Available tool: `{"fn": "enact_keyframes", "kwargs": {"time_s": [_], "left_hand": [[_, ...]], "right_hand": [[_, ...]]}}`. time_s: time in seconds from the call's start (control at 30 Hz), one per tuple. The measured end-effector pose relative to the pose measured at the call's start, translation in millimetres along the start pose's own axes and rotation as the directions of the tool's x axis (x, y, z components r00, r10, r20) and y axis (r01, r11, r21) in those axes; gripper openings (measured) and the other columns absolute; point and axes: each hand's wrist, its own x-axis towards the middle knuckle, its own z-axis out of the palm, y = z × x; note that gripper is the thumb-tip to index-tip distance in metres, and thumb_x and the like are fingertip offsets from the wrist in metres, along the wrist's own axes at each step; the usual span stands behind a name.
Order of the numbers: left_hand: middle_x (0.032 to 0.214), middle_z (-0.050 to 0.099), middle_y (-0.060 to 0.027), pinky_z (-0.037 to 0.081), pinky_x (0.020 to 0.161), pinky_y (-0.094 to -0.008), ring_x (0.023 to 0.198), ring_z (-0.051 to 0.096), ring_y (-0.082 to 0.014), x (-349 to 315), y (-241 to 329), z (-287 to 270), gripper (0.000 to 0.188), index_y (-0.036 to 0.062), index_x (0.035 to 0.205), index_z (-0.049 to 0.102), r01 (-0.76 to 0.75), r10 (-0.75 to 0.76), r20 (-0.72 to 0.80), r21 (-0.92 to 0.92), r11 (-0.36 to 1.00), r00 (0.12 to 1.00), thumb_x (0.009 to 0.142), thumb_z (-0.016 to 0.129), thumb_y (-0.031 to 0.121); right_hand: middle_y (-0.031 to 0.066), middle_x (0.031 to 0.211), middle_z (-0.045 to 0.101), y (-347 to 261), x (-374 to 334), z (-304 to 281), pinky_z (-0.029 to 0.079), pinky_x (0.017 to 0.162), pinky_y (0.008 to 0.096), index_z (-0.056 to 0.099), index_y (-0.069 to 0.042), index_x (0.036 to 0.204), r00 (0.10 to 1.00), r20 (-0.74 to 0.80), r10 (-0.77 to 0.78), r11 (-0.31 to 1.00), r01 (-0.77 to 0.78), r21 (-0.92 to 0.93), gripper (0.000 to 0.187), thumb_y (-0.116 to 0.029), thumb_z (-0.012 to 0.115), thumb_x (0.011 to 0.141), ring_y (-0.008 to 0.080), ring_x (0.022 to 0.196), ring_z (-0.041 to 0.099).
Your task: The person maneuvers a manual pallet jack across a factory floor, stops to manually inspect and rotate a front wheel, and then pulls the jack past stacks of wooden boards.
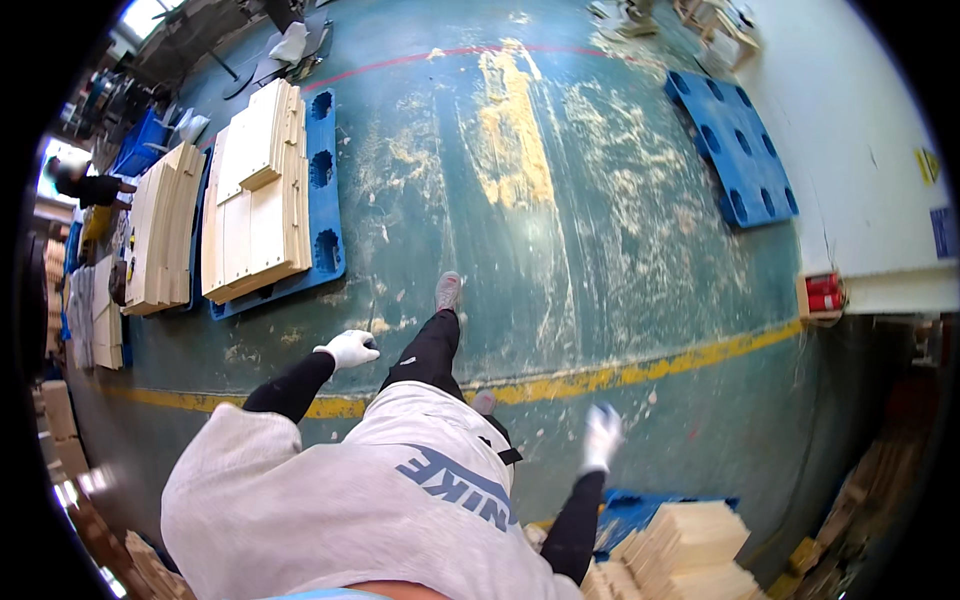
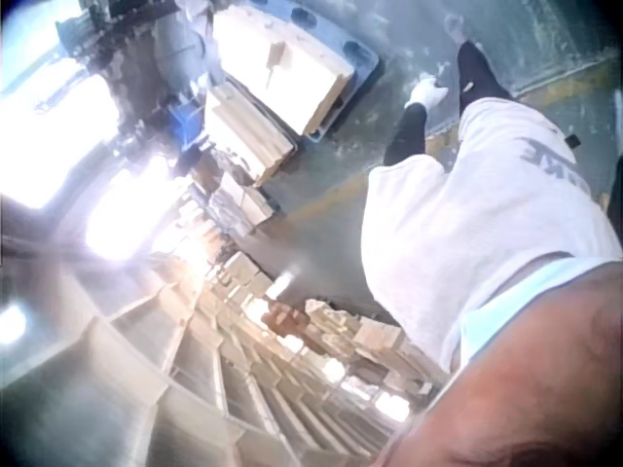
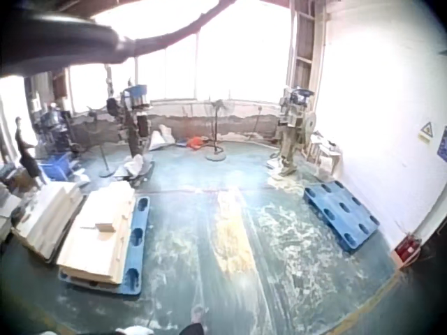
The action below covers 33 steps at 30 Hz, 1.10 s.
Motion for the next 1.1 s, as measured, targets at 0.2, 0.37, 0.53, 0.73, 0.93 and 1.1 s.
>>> {"fn": "enact_keyframes", "kwargs": {"time_s": [0.2, 0.37, 0.53, 0.73, 0.93, 1.1], "left_hand": [[0.099, 0.075, -0.0184, 0.056, 0.085, -0.0422, 0.097, 0.072, -0.0346, 113, 34, -138, 0.037, 0.0037, 0.103, 0.074, -0.037, -0.004, -0.162, -0.244, 0.969, 0.987, 0.089, 0.072, 0.037], [0.102, 0.075, -0.0198, 0.055, 0.088, -0.0418, 0.102, 0.072, -0.0354, 200, 61, -262, 0.037, 0.0029, 0.106, 0.073, -0.021, -0.006, -0.094, -0.282, 0.959, 0.996, 0.090, 0.071, 0.036], [0.103, 0.075, -0.0194, 0.056, 0.085, -0.0408, 0.099, 0.073, -0.0334, 329, 111, -397, 0.034, 0.0020, 0.107, 0.072, -0.107, 0.060, -0.200, -0.237, 0.966, 0.978, 0.090, 0.071, 0.032], [0.096, 0.076, -0.0151, 0.056, 0.082, -0.0383, 0.092, 0.074, -0.0282, 477, 128, -513, 0.031, 0.0034, 0.105, 0.073, -0.047, -0.053, -0.267, -0.353, 0.934, 0.962, 0.090, 0.072, 0.030], [0.097, 0.074, -0.0178, 0.055, 0.082, -0.0381, 0.092, 0.073, -0.0294, 574, 139, -637, 0.031, 0.0023, 0.106, 0.072, -0.056, -0.139, -0.340, -0.505, 0.862, 0.930, 0.092, 0.069, 0.030], [0.100, 0.070, -0.0211, 0.053, 0.085, -0.0454, 0.098, 0.068, -0.0411, 698, 109, -730, 0.035, 0.0003, 0.101, 0.069, 0.031, -0.169, -0.360, -0.360, 0.932, 0.917, 0.088, 0.072, 0.033]], "right_hand": [[0.0101, 0.123, 0.072, -244, 133, 268, 0.050, 0.102, 0.0301, 0.065, 0.002, 0.131, 0.795, 0.548, -0.262, 0.925, 0.369, -0.092, 0.038, -0.019, 0.069, 0.100, 0.0152, 0.114, 0.065], [0.0090, 0.115, 0.073, -284, 222, 312, 0.055, 0.091, 0.0292, 0.068, 0.003, 0.126, 0.863, 0.495, -0.103, 0.969, 0.200, -0.147, 0.032, -0.017, 0.067, 0.101, 0.0143, 0.101, 0.069], [0.0045, 0.099, 0.071, -299, 342, 327, 0.058, 0.072, 0.0275, 0.066, -0.001, 0.122, 0.928, 0.336, 0.164, 0.986, -0.161, -0.036, 0.024, -0.017, 0.062, 0.105, 0.0104, 0.083, 0.067], [0.0072, 0.100, 0.074, -426, 536, 450, 0.055, 0.078, 0.0288, 0.069, 0.001, 0.120, 0.911, 0.411, 0.018, 0.959, 0.100, -0.265, 0.033, -0.025, 0.068, 0.100, 0.0123, 0.085, 0.067], [0.0104, 0.106, 0.076, -644, 680, 591, 0.054, 0.089, 0.0327, 0.071, -0.002, 0.120, 0.823, 0.558, -0.109, 0.901, 0.319, -0.294, 0.034, -0.027, 0.070, 0.098, 0.0178, 0.098, 0.070], [0.0041, 0.102, 0.073, -740, 783, 691, 0.052, 0.083, 0.0266, 0.069, -0.001, 0.123, 0.780, 0.613, -0.128, 0.918, 0.327, -0.223, 0.033, -0.023, 0.069, 0.100, 0.0099, 0.090, 0.064]]}}
